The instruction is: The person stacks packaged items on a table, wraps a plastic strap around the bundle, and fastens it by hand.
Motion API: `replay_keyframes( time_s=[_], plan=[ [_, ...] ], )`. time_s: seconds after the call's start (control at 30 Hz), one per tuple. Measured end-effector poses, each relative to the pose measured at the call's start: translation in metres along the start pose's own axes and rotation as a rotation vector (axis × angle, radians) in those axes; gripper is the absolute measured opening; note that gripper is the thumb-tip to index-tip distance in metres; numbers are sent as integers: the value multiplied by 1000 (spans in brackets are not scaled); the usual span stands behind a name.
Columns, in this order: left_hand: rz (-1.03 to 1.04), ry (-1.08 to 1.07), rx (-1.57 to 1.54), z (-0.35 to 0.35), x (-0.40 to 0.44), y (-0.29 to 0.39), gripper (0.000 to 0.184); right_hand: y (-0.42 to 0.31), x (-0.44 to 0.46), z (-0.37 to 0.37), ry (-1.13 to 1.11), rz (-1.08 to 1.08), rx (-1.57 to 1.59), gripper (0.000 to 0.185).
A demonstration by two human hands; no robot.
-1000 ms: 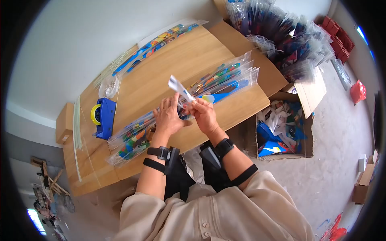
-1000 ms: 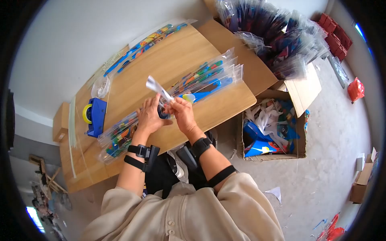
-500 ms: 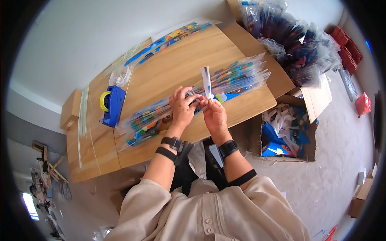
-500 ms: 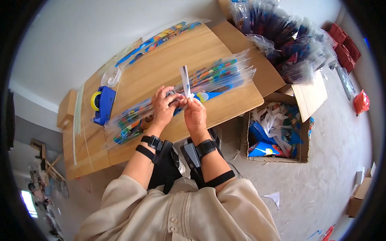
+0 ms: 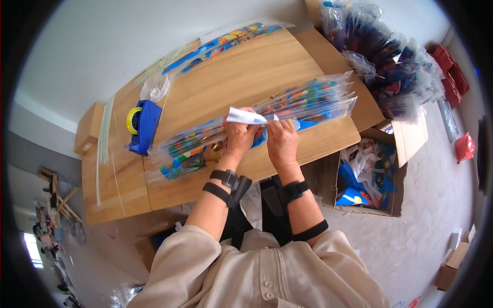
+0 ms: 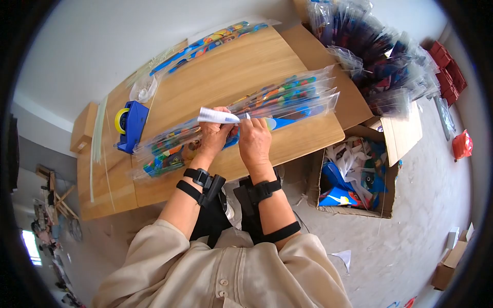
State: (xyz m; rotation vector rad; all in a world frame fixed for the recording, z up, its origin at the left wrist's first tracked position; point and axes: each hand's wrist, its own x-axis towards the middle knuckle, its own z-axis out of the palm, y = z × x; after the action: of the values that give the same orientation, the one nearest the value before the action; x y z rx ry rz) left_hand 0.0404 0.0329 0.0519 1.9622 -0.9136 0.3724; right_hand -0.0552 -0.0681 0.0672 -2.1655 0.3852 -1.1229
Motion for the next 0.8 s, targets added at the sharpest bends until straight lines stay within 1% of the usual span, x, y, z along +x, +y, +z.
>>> replay_keyframes(
  time_s=[0.03, 0.07, 0.1, 0.17, 0.2, 0.27, 0.3, 0.37, 0.4, 0.47, 0.5, 0.57, 0.67, 0.73, 0.8],
  plan=[
    [63, 23, 70, -1, 0, 3, 9, -1, 1, -1, -69, -16, -104, 8],
    [-24, -131, 169, -9, 0, 4, 8, -3, 2, -1, -137, -34, -207, 10],
    [-28, -129, 169, -10, 0, 5, 8, -5, 4, 1, -141, -35, -206, 10],
    [19, -76, 51, -10, 1, 7, 7, -11, 5, 8, -197, 293, -110, 18],
    [20, -63, 52, -9, 0, 7, 8, -6, 3, 13, -201, 290, -109, 18],
    [30, -63, 58, -10, 0, 9, 9, 12, -3, 22, -170, 590, 322, 22],
    [42, -68, 63, -11, -1, 10, 10, 12, -1, 19, -172, 589, 319, 22],
    [50, -91, 57, -13, -1, 9, 12, 12, 1, 13, -322, 930, 695, 17],
    [64, -113, 54, -16, 0, 12, 13, 13, 3, 11, -322, 932, 694, 17],
    [48, -153, 64, -21, 1, 19, 16, 17, 8, 8, -391, 1186, 838, 11],
    [33, -191, 75, -22, 0, 20, 18, 17, 11, 7, -390, 1185, 838, 11],
    [50, -174, 84, -20, -1, 21, 19, 15, 16, 4, -456, 1146, 745, 11],
    [89, -147, 103, -20, -1, 18, 20, 11, 18, -2, -501, 1120, 794, 15],
    [111, -141, 111, -22, 1, 17, 21, 8, 11, -1, -487, 1086, 809, 18],
    [92, -203, 111, -24, 4, 15, 19, 8, 3, -1, -475, 1050, 821, 20]
  ],
)
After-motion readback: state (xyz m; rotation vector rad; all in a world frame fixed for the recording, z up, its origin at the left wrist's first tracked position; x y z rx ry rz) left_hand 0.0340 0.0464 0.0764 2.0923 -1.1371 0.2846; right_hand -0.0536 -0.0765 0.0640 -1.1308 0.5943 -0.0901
